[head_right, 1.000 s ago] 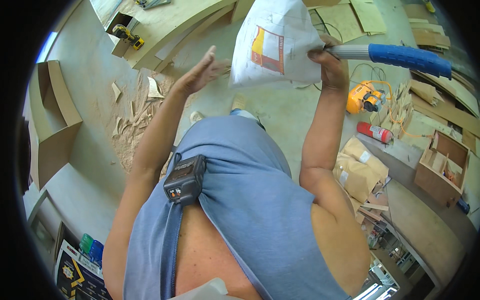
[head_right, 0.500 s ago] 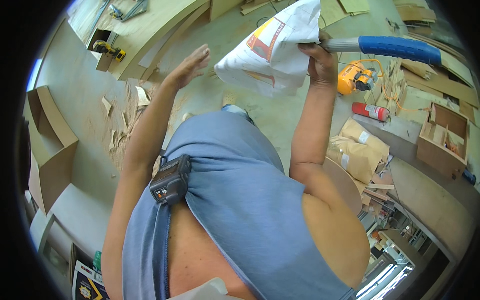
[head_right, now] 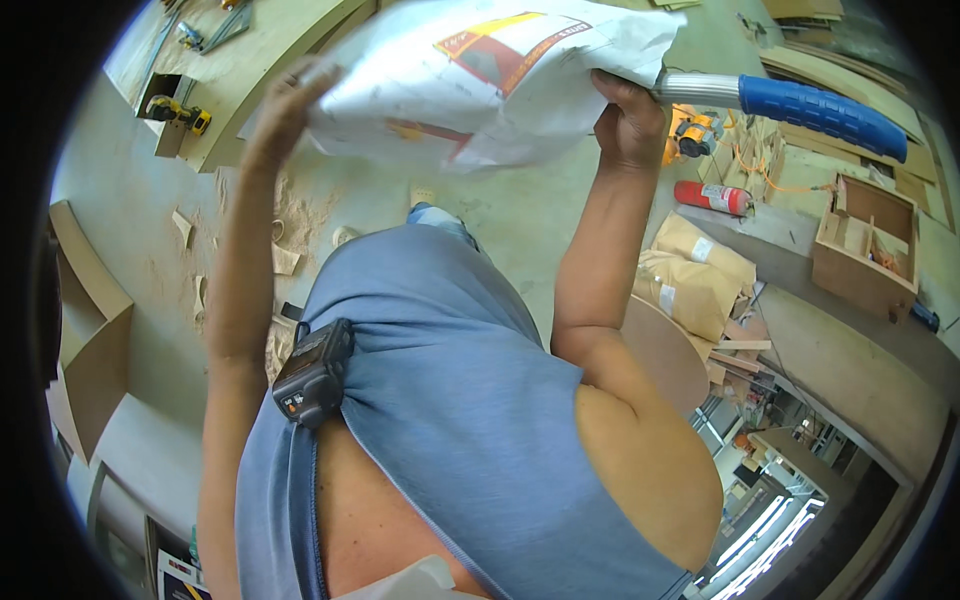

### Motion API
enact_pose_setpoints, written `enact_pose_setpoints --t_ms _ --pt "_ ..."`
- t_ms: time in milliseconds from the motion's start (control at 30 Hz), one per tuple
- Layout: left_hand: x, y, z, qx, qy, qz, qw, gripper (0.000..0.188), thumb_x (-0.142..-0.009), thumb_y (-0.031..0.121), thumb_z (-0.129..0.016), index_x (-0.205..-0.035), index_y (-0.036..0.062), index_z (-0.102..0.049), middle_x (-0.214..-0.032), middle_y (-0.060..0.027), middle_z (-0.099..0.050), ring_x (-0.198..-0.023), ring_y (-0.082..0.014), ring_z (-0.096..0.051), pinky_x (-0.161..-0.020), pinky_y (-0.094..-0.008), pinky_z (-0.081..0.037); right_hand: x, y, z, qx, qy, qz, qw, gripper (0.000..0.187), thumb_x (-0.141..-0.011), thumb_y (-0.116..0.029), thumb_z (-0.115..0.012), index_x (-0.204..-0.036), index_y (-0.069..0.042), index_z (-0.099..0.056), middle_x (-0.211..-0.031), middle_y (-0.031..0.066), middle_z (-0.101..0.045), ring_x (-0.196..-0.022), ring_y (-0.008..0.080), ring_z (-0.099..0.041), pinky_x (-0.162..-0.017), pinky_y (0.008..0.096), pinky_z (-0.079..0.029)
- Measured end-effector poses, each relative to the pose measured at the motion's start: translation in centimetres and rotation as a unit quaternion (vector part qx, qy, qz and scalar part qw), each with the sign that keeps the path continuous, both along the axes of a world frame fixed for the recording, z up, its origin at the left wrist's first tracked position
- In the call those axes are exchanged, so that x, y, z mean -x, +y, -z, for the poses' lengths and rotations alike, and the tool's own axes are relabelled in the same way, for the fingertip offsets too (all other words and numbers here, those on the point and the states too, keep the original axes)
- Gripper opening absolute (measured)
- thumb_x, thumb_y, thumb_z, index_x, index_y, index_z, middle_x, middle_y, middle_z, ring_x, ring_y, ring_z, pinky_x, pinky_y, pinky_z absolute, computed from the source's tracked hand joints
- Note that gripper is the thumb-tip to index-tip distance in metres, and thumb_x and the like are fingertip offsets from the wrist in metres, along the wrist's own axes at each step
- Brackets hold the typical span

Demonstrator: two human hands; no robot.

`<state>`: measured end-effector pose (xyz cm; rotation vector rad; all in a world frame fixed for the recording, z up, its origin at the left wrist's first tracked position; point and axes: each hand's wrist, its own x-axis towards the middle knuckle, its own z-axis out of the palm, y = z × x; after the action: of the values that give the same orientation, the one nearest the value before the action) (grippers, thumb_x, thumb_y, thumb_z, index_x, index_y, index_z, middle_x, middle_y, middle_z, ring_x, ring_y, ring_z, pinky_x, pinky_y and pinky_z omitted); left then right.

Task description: The person sweeps the floor with a broom, moves a jigsaw and a wooden board, sweeps more sawdust, and then picks up and unfolds a paper plan.

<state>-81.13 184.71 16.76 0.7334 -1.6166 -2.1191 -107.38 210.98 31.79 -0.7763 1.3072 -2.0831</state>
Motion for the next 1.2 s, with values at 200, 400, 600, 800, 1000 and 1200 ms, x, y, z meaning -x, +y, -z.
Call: enact_pose_setpoints --t_ms 200,400,600,800,1000,1200 --pt "-1.8 -7.7 -8.9 0.254 -0.018 -0.144 0.956 0.019 -0.1 0.025 -0.071 -0.108 0.0084 -0.07 -0.092 0.0078 -0.065 -0.085 -0.003 -0.056 -0.076 -0.0228 -0.048 -3.8 0.0 0.8 -0.094 0.097 0.023 0.991 0.032 -0.084 -0.001 -0.071 -0.116 0.005 -0.067 -0.108 0.0087 -0.07 -0.098 0.0173 -0.066 -0.093 0.0311 -0.05" --pt "-1.5 -9.8 -11.6 0.37 -0.013 -0.191 0.909 0.015 -0.098 0.023 -0.073 -0.105 0.0099 -0.073 -0.088 0.0081 -0.064 -0.084 -0.0033 -0.055 -0.075 -0.0229 -0.048 -6.8 1.3 0.8 -0.156 0.147 0.003 0.977 0.03 -0.091 -0.004 -0.071 -0.118 0.006 -0.063 -0.113 0.009 -0.065 -0.104 0.0142 -0.059 -0.094 0.0284 -0.045" --pt "-1.5 -10.0 -12.6 0.397 -0.033 -0.197 0.896 0.015 -0.098 0.024 -0.073 -0.102 0.0091 -0.073 -0.085 0.0088 -0.062 -0.081 -0.0031 -0.053 -0.072 -0.0228 -0.046 -7.3 2.2 0.0 -0.158 0.16 0.014 0.974 0.031 -0.09 -0.005 -0.073 -0.117 0.007 -0.063 -0.114 0.0109 -0.065 -0.104 0.0168 -0.06 -0.095 0.0314 -0.046" --pt "-1.6 -9.3 -12.8 0.411 -0.009 -0.176 0.894 0.014 -0.099 0.022 -0.071 -0.099 0.0085 -0.073 -0.083 0.0091 -0.062 -0.079 -0.0027 -0.052 -0.07 -0.0226 -0.045 -7.7 3.3 0.6 -0.172 0.172 0.019 0.97 0.03 -0.089 -0.004 -0.075 -0.114 0.007 -0.064 -0.112 0.0108 -0.066 -0.103 0.0171 -0.06 -0.094 0.0317 -0.046" --pt "-1.7 -9.9 -13.6 0.431 0.043 -0.175 0.884 0.015 -0.098 0.022 -0.073 -0.099 0.0072 -0.074 -0.084 0.0083 -0.064 -0.08 -0.0032 -0.055 -0.072 -0.0227 -0.047 -8.0 3.6 0.3 -0.186 0.185 0.019 0.965 0.022 -0.088 -0.004 -0.075 -0.105 0.006 -0.064 -0.102 0.0108 -0.067 -0.095 0.0173 -0.062 -0.09 0.0322 -0.048" --pt "-3.0 -9.8 -16.4 0.438 0.018 -0.187 0.879 0.019 -0.097 0.024 -0.073 -0.098 0.0054 -0.075 -0.084 0.007 -0.063 -0.081 -0.0042 -0.056 -0.071 -0.0245 -0.048 -9.2 3.7 -0.2 -0.184 0.192 -0.014 0.964 0.02 -0.088 -0.006 -0.077 -0.102 0.005 -0.068 -0.101 0.0109 -0.069 -0.092 0.017 -0.063 -0.086 0.0321 -0.05"
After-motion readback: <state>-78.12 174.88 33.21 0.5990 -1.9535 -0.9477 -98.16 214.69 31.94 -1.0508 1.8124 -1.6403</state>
